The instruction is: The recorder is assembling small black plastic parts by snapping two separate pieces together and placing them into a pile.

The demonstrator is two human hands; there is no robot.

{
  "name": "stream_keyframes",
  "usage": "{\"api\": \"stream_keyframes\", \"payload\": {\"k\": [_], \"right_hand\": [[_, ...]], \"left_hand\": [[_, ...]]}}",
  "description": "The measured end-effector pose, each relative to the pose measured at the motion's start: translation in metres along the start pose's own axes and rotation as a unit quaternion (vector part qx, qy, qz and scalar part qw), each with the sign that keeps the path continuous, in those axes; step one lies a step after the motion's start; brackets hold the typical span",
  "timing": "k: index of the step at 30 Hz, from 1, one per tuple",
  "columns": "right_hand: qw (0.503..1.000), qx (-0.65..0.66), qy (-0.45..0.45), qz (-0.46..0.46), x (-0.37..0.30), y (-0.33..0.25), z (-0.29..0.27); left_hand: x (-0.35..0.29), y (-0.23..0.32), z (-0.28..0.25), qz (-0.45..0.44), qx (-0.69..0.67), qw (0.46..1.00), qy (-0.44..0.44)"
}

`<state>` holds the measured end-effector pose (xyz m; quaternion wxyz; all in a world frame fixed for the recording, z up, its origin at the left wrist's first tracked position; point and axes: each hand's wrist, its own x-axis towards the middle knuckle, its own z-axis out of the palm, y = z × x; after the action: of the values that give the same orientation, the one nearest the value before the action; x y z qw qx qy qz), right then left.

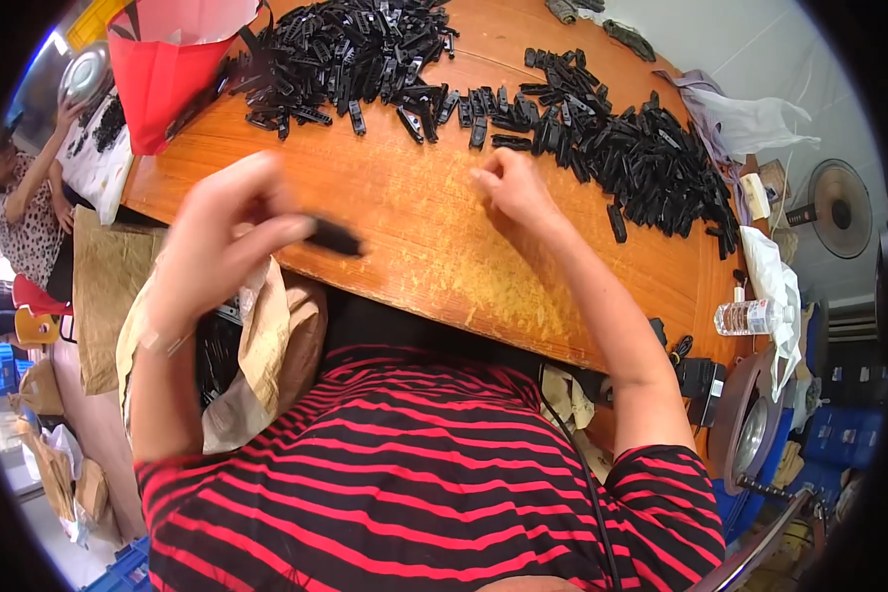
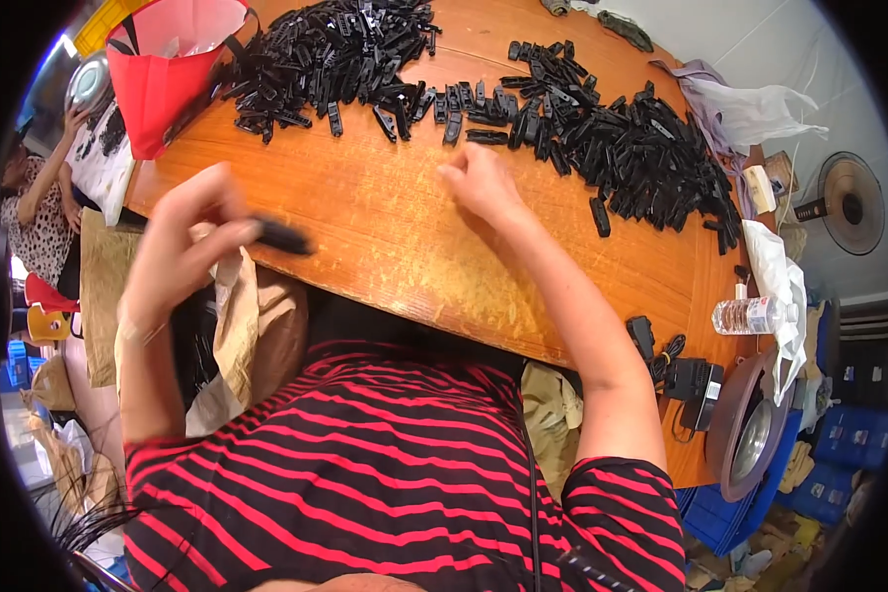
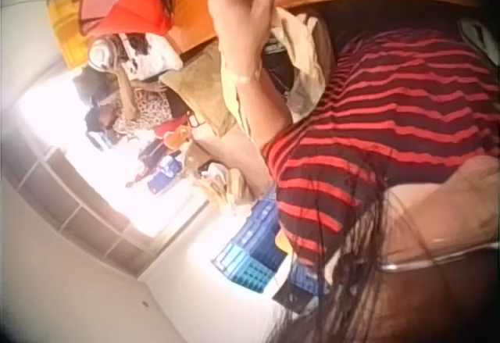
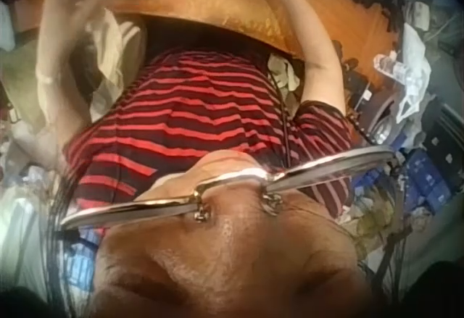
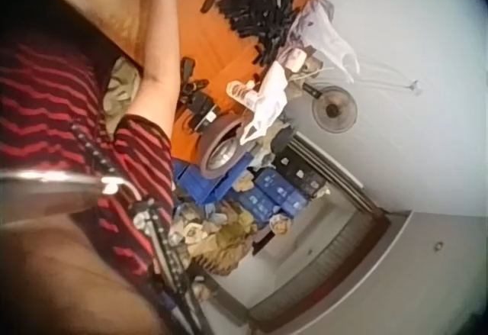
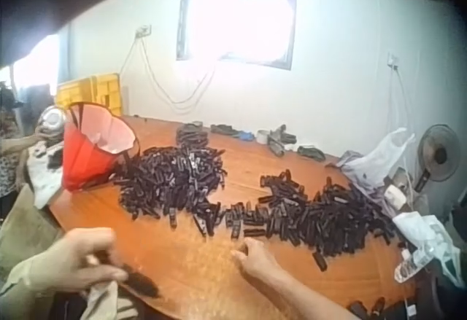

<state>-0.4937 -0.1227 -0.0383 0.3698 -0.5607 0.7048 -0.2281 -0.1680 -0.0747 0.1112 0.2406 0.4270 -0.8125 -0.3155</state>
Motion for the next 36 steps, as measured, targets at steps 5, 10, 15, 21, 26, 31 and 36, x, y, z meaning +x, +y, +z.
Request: {"api": "stream_keyframes", "payload": {"k": [5,10,15,21,26,31,36], "right_hand": [[0.961,-0.174,0.178,-0.119,0.043,-0.009,-0.008],[0.932,-0.300,0.172,-0.103,0.065,-0.026,0.007],[0.931,-0.313,0.170,-0.086,0.068,-0.013,0.007],[0.988,-0.130,0.064,-0.060,0.020,-0.034,0.012],[0.963,-0.152,0.096,-0.203,-0.016,-0.019,0.055],[0.947,-0.088,0.112,-0.287,-0.038,-0.019,0.078],[0.947,-0.119,0.118,-0.273,-0.047,-0.019,0.082]], "left_hand": [[-0.096,-0.019,-0.062,-0.129,0.152,0.980,0.002],[-0.102,-0.036,-0.044,-0.147,0.130,0.979,0.046],[-0.019,-0.028,-0.029,-0.021,0.085,0.994,0.062],[0.105,-0.073,0.030,0.127,0.209,0.967,-0.076],[0.168,-0.109,0.092,0.180,0.332,0.925,-0.040],[0.186,-0.133,0.121,0.150,0.345,0.926,0.009],[0.177,-0.133,0.121,0.152,0.327,0.933,0.010]]}}
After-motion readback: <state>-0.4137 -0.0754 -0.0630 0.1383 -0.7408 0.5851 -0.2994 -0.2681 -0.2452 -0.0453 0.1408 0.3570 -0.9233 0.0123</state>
